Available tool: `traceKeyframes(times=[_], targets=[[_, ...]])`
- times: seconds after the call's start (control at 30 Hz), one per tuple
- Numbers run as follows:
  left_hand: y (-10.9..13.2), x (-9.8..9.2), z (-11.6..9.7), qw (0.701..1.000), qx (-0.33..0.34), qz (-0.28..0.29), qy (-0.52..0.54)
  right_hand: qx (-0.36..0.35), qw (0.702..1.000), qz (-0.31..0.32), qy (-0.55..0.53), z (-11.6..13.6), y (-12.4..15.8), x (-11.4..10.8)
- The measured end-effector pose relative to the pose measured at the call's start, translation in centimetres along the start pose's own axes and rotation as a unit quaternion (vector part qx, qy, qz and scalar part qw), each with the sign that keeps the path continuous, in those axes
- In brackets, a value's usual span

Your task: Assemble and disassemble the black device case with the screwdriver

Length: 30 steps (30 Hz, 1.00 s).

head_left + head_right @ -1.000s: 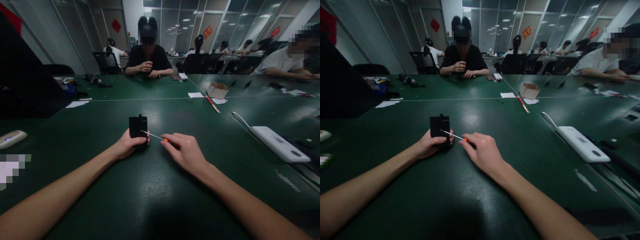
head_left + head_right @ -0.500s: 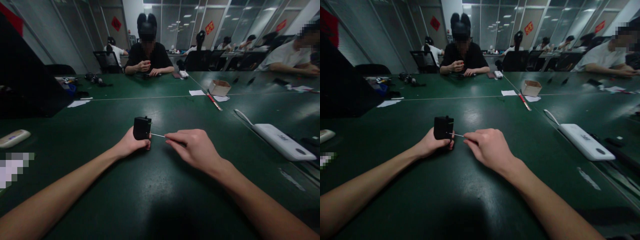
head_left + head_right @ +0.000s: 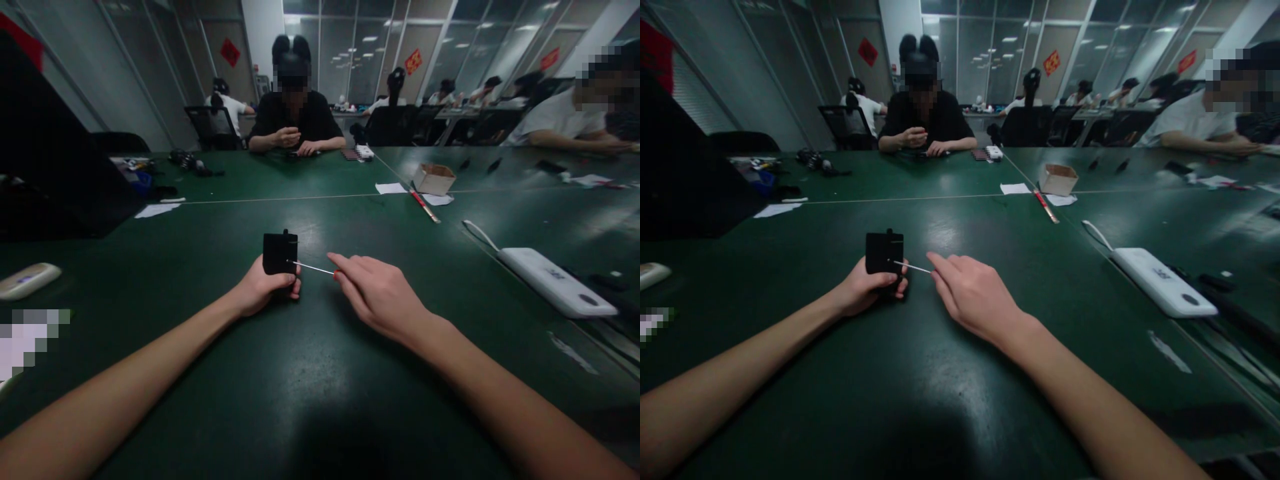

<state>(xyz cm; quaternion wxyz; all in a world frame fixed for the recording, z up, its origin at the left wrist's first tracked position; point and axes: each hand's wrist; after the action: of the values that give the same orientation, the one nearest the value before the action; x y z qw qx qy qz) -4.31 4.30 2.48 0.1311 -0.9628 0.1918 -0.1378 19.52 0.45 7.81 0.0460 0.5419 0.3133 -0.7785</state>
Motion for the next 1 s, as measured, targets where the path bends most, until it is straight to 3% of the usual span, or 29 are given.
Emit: traceKeyframes(times=[0.1,0.2,0.3,0.4,0.47,0.6,0.7,0.77,1.0], targets=[[-0.1,0.0,-0.1,1.0,0.002,-0.004,0.0,0.063,0.985,0.073,-0.145,0.3,-0.3,-0.5],[-0.1,0.1,-0.2,1.0,0.003,0.002,-0.01,0.161,0.946,0.11,-0.257,0.2,-0.7,-1.2],[0.0,0.1,-0.3,0.999,-0.001,0.03,-0.045,0.238,0.903,0.179,-0.311,-0.3,-1.2,-1.7],[0.1,0.1,-0.4,0.995,0.008,0.061,-0.084,0.247,0.873,0.267,-0.324,-0.7,-1.4,-1.9],[0.1,0.1,-0.3,0.994,0.006,0.06,-0.086,0.219,0.895,0.245,-0.301,-0.6,-1.2,-1.8],[0.1,0.0,-0.3,0.998,-0.016,0.046,-0.038,0.059,0.992,0.067,-0.085,-0.3,-0.2,-1.2],[0.1,0.0,-0.3,0.998,-0.027,0.052,-0.011,-0.052,0.994,0.0,0.096,-0.2,0.2,-0.9],[0.1,0.0,-0.3,0.999,-0.027,0.045,0.001,-0.078,0.985,-0.018,0.153,-0.1,0.3,-0.9],[0.0,-0.2,-0.1,0.999,-0.03,0.032,0.023,-0.033,0.996,0.001,0.077,0.1,0.2,-0.3]])
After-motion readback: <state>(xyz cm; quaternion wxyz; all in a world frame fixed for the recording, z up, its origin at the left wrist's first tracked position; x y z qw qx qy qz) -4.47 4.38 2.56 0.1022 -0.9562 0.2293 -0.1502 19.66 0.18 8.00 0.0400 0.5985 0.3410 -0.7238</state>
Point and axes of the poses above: each hand's wrist, its own y-axis away from the middle knuckle, its own x-axis out of the palm, z = x × y, and after that the axes turned 15 degrees about x, right-handed
